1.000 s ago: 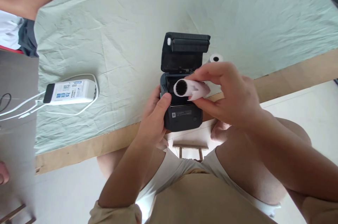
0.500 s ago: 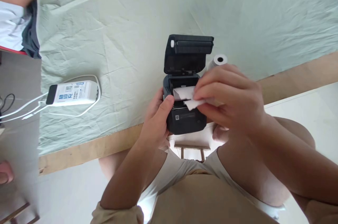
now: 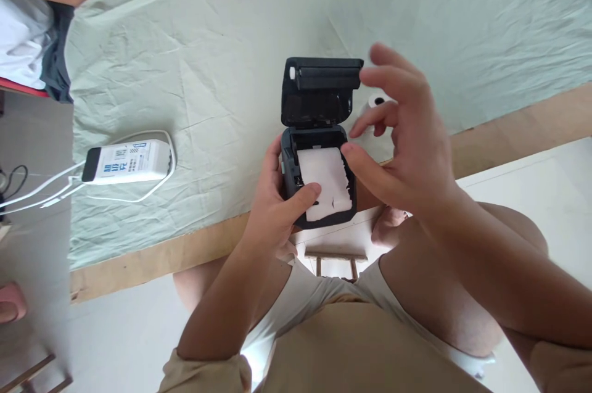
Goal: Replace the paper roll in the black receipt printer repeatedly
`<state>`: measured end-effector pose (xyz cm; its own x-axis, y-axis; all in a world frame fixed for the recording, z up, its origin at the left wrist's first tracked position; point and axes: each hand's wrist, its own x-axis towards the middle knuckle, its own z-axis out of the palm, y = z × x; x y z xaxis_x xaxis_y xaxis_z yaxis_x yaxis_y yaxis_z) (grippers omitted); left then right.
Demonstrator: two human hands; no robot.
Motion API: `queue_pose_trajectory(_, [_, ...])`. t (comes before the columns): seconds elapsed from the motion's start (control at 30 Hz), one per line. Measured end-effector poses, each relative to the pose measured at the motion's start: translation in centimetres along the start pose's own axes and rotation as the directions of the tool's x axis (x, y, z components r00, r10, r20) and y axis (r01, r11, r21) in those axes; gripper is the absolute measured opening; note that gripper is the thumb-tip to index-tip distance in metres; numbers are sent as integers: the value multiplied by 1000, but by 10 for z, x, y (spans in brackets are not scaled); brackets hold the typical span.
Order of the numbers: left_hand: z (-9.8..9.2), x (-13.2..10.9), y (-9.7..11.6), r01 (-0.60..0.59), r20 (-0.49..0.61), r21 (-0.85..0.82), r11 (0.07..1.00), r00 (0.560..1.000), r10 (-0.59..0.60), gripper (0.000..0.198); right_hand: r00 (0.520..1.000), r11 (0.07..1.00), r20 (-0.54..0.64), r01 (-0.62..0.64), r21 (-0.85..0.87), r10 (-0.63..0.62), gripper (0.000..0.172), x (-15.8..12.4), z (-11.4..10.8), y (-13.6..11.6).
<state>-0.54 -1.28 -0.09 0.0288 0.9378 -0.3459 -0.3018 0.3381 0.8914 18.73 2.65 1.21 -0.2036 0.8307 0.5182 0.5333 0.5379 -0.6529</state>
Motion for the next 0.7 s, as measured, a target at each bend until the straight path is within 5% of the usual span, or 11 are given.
queue_pose_trajectory(0.1, [0, 1, -1, -5, -21, 10, 1000, 1000, 5, 82, 999, 992, -34, -23, 126, 27, 47, -1, 1, 2])
queue_pose_trajectory(0.23, [-3, 1, -2, -3, -13, -9, 1000, 1000, 3, 88, 996, 971, -81, -18, 237, 39, 19, -11, 0, 6])
queue_pose_trajectory(0.33, [-6, 0, -3, -12, 33, -33, 999, 999, 13, 88, 991, 957, 73, -127, 259, 111, 25, -14, 2, 11])
queue_pose_trajectory(0.47, [-5, 1, -1, -15, 37, -24, 1000, 999, 16, 62, 943, 913, 268, -276, 301, 197, 35, -13, 5, 16])
queue_pose_trajectory(0.7, [-2, 4, 3, 18, 21, -23, 1000, 1000, -18, 46, 921, 902, 325, -314, 296, 214, 39, -9, 8, 19])
